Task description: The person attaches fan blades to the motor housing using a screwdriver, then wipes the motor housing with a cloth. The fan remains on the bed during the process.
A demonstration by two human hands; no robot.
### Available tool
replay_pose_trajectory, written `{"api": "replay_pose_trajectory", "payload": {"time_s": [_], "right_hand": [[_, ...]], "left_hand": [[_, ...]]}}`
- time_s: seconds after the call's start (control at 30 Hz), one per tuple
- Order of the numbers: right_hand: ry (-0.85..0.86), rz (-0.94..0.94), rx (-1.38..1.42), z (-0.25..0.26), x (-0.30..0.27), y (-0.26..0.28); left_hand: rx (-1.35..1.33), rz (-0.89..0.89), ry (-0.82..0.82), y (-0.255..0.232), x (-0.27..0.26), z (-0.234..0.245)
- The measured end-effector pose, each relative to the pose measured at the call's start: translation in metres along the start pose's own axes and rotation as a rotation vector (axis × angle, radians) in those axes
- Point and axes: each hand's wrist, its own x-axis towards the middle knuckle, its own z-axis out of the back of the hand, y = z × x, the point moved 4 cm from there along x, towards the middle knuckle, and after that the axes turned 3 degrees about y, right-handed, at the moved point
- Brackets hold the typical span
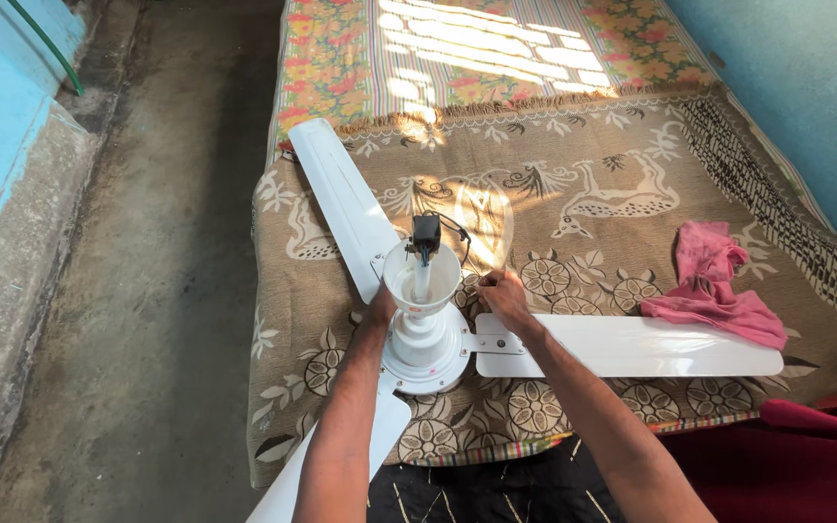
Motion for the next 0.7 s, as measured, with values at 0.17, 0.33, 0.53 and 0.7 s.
{"api": "replay_pose_trajectory", "payload": {"time_s": [0.17, 0.33, 0.53, 0.7], "right_hand": [[-0.073, 0.135, -0.283, 0.000, 0.014, -0.004], [-0.153, 0.205, -0.394, -0.003, 0.020, -0.014], [-0.235, 0.286, -0.462, 0.006, 0.014, -0.024], [-0.184, 0.449, -0.682, 0.010, -0.006, -0.013]], "left_hand": [[-0.194, 0.087, 0.021, 0.014, -0.004, -0.008], [-0.038, -0.010, 0.045, 0.011, -0.005, -0.005], [0.493, -0.336, -0.018, -0.042, 0.000, -0.009], [0.474, -0.131, -0.197, -0.127, -0.028, -0.020]]}}
